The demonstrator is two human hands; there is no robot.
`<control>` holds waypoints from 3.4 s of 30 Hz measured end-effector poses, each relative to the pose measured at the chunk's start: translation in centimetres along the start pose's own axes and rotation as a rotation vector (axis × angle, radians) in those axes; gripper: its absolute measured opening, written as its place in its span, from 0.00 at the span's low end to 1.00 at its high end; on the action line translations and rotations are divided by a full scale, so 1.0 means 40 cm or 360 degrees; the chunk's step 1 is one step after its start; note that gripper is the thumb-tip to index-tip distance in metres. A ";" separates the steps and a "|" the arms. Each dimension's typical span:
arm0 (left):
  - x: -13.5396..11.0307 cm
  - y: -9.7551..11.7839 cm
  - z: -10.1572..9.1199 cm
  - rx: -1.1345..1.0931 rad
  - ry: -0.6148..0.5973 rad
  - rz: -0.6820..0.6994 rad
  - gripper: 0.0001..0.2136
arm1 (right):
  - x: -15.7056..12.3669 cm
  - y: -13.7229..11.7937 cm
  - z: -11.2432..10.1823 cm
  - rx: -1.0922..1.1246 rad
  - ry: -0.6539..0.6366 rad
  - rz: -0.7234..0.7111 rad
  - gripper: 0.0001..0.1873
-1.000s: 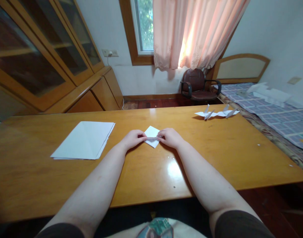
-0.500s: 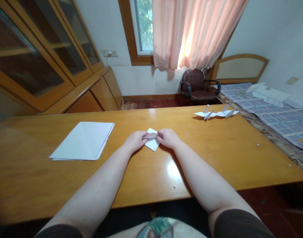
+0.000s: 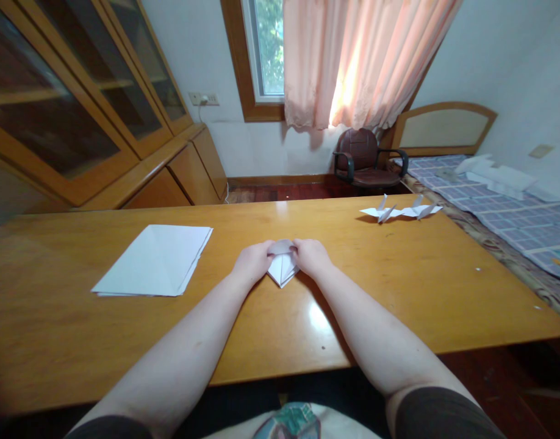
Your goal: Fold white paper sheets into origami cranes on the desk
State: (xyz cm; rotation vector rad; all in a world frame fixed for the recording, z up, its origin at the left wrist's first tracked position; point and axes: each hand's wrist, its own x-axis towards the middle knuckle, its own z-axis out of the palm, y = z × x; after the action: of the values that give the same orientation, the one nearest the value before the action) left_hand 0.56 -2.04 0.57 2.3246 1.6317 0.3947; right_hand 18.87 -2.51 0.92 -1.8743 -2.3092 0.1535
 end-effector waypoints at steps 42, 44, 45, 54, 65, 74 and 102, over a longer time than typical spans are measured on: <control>0.015 -0.055 -0.002 -0.0214 -0.0199 0.0367 0.16 | -0.008 0.035 -0.025 0.0158 -0.0158 -0.0418 0.15; 0.015 -0.059 0.002 -0.0025 -0.0217 0.0381 0.17 | -0.008 0.038 -0.014 0.0209 -0.0129 -0.0451 0.16; 0.014 -0.059 0.005 0.0043 -0.0231 0.0367 0.18 | -0.006 0.038 -0.005 0.0218 -0.0115 -0.0467 0.18; 0.006 -0.020 0.027 0.0241 -0.0164 0.0269 0.21 | 0.014 0.048 0.012 0.0270 -0.0069 -0.0475 0.15; -0.014 0.003 0.022 0.0274 -0.0210 0.0294 0.21 | 0.013 0.049 0.033 0.0389 0.0006 -0.0441 0.12; -0.015 0.003 0.020 0.0155 -0.0371 0.0435 0.24 | 0.027 0.106 0.044 0.0958 -0.0146 -0.0464 0.08; -0.023 0.007 0.009 0.0149 -0.0468 0.0466 0.26 | 0.035 0.106 0.033 0.0909 -0.0120 -0.0438 0.13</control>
State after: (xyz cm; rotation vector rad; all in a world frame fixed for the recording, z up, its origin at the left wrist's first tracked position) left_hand 0.63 -3.00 0.28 2.5535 1.2024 0.0280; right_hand 22.43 -0.24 -1.05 -1.2815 -2.2183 0.7644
